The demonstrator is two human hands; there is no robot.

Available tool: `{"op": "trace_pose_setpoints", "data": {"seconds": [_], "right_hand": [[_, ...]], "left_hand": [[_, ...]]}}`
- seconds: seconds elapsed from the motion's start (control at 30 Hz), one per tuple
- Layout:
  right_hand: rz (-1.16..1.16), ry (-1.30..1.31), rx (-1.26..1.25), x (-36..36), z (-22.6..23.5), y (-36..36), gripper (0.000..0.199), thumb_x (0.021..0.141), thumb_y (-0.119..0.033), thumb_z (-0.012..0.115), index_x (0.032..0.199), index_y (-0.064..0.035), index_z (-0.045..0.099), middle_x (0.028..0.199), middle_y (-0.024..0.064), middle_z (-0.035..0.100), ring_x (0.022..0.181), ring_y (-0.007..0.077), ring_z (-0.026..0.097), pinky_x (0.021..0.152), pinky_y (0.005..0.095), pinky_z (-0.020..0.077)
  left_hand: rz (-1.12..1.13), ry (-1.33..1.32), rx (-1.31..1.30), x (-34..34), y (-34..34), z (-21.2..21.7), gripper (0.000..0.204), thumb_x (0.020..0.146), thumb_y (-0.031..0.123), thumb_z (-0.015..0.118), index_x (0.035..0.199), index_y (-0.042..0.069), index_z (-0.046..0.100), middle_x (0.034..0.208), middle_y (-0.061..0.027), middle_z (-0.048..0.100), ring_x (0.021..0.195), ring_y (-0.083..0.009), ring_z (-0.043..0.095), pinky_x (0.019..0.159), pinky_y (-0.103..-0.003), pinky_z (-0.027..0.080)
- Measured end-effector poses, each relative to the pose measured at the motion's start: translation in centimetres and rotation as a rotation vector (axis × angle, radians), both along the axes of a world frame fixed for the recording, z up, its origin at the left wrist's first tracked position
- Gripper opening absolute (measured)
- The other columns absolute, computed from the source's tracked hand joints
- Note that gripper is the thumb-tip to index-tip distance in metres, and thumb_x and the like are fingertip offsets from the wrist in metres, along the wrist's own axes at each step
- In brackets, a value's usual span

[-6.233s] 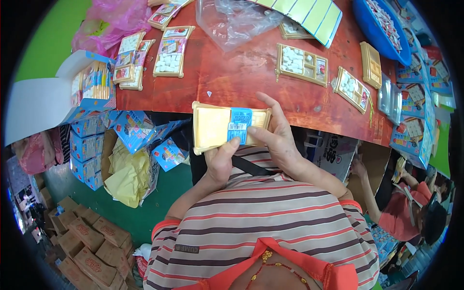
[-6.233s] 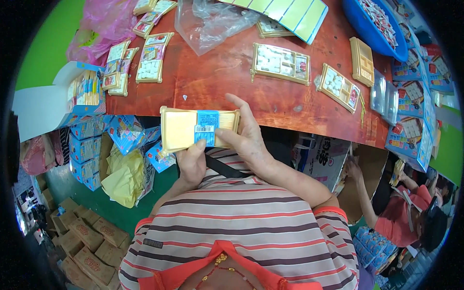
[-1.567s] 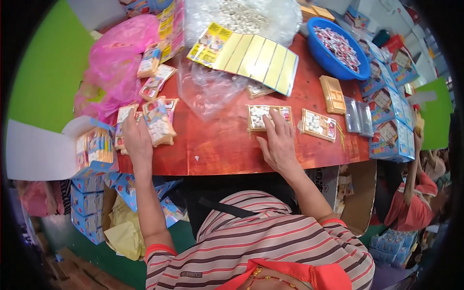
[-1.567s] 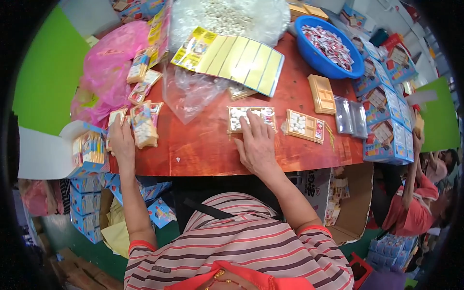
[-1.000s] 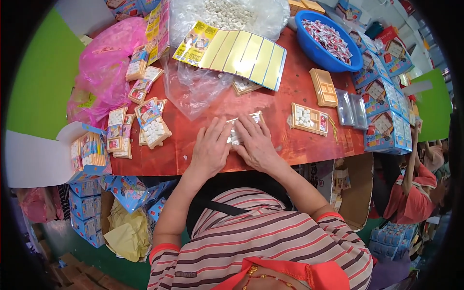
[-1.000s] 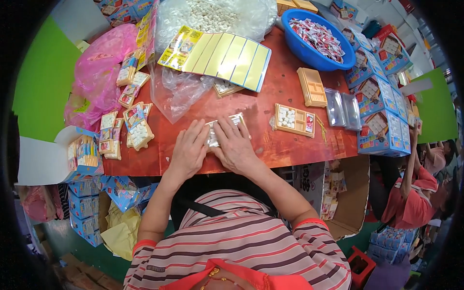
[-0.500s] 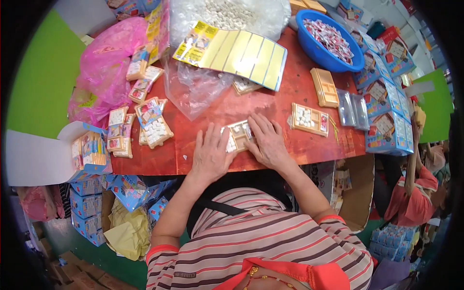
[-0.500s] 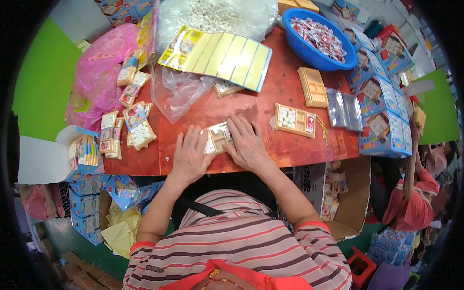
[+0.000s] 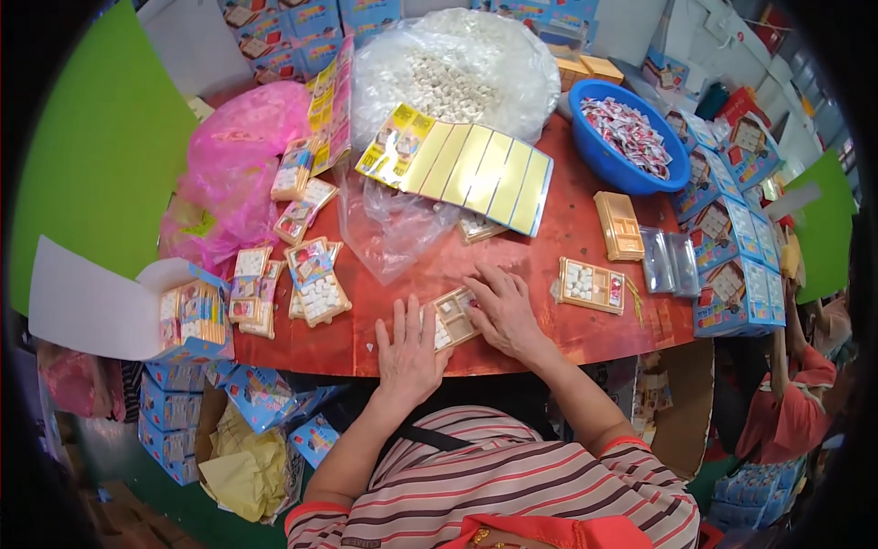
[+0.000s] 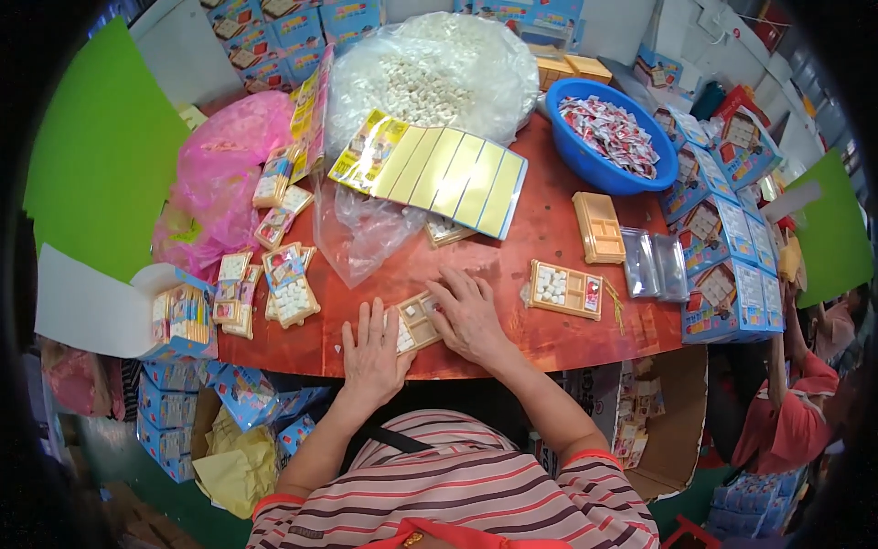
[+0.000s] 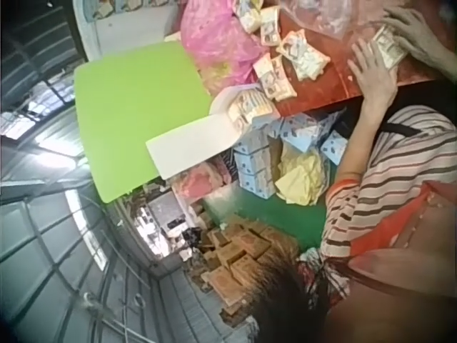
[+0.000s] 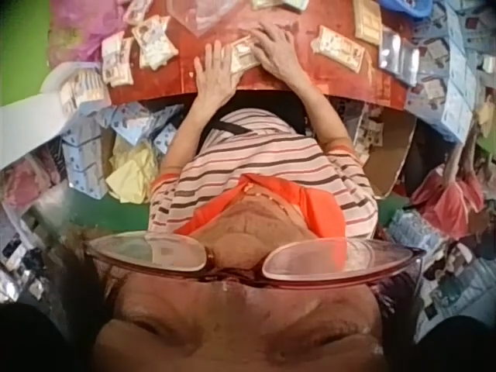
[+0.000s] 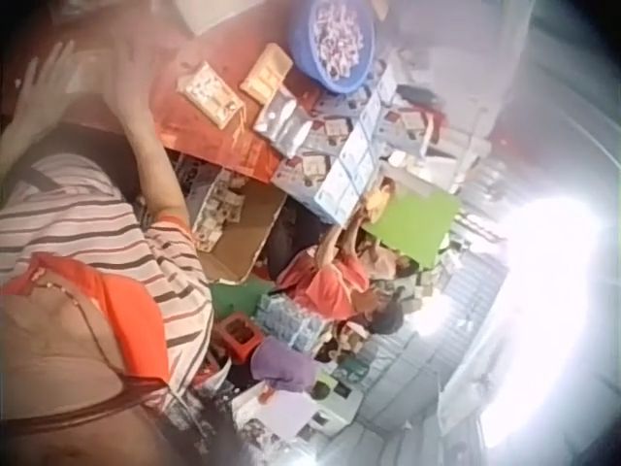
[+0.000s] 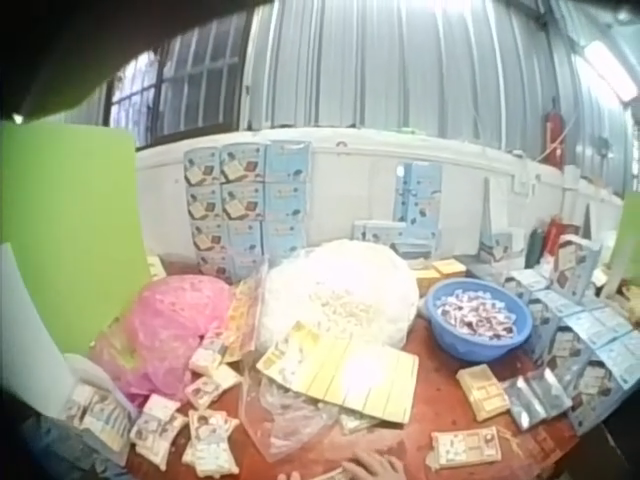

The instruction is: Placing small white items into plastic trays and then applying adhesive labels to the packaged units.

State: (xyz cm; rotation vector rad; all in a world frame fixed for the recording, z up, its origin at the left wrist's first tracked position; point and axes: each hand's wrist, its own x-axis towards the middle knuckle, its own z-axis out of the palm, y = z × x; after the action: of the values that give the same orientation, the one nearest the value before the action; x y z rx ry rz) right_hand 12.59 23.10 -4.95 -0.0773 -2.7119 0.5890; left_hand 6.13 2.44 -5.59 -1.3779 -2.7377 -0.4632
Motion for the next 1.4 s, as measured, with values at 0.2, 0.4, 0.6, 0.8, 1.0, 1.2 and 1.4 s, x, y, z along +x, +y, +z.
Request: {"op": "trace_pose_setpoints", "data": {"seconds": [0.2,0.4,0.6,0.8,1.0,1.2,1.4], "right_hand": [[-0.261,0.151,0.171,-2.7,1.3,3.8,0.048,0.084,-0.018,0.066,0.128,-0.0063,0.053,0.135,0.0161,0.051,0.122,0.0318,0.049,0.102,0.0455,0.0325],[-0.415,0.112,0.422,-4.8,-0.4,8.0,0.056,0.08,-0.018,0.067,0.132,-0.0067,0.049,0.138,0.0182,0.047,0.126,0.0313,0.045,0.101,0.0472,0.0324],[-0.336,0.209,0.476,-5.5,0.6,11.2,0.025,0.076,-0.008,0.063,0.101,-0.0087,0.062,0.104,0.0067,0.062,0.101,0.0241,0.058,0.09,0.0398,0.0386],[-0.288,0.415,0.23,-4.4,3.9,10.4,0.011,0.086,-0.007,0.063,0.097,-0.0089,0.065,0.094,0.0059,0.065,0.089,0.0248,0.06,0.086,0.0387,0.0396],[-0.037,0.472,0.218,-1.6,7.2,7.9,0.015,0.083,-0.003,0.064,0.098,-0.0055,0.066,0.095,0.0069,0.065,0.09,0.0265,0.061,0.086,0.0387,0.0418],[0.092,0.442,0.257,1.4,7.8,7.0,0.017,0.079,-0.001,0.065,0.096,-0.002,0.067,0.096,0.0085,0.066,0.089,0.0273,0.063,0.084,0.0404,0.0448],[0.003,0.153,0.306,1.1,6.5,7.1,0.034,0.079,-0.009,0.068,0.113,-0.0035,0.063,0.119,0.0135,0.061,0.108,0.0303,0.058,0.094,0.044,0.0405]], "left_hand": [[0.016,-0.029,0.003,-0.1,0.2,0.2,0.077,0.089,0.037,0.062,0.148,-0.003,0.033,0.157,-0.0233,0.024,0.147,-0.0407,0.02,0.112,-0.065,0.017],[0.037,-0.06,0.014,-0.2,0.1,0.4,0.078,0.09,0.039,0.06,0.149,-0.003,0.031,0.157,-0.0225,0.025,0.148,-0.0399,0.019,0.112,-0.066,0.015],[0.041,-0.128,0.228,-0.6,-0.1,1.7,0.068,0.092,0.032,0.057,0.146,-0.003,0.036,0.153,-0.0266,0.031,0.145,-0.0401,0.026,0.113,-0.06,0.02],[0.023,-1.095,0.972,-5.5,4.5,4.6,0.054,0.097,0.029,0.055,0.14,-0.002,0.041,0.13,-0.0213,0.055,0.112,-0.034,0.061,0.091,-0.043,0.051],[0.221,-1.863,1.248,-13.2,9.9,3.6,0.048,0.099,0.032,0.05,0.134,0.0,0.045,0.122,-0.0204,0.059,0.101,-0.0324,0.065,0.08,-0.046,0.056],[0.202,-1.636,1.305,-14.4,9.6,3.1,0.036,0.099,0.022,0.043,0.127,0.0,0.05,0.101,-0.018,0.068,0.079,-0.0262,0.068,0.062,-0.039,0.057],[0.18,-1.428,1.176,-12.9,6.5,4.5,0.031,0.1,0.022,0.046,0.12,-0.001,0.052,0.089,-0.0146,0.068,0.062,-0.0211,0.067,0.05,-0.03,0.054]]}}
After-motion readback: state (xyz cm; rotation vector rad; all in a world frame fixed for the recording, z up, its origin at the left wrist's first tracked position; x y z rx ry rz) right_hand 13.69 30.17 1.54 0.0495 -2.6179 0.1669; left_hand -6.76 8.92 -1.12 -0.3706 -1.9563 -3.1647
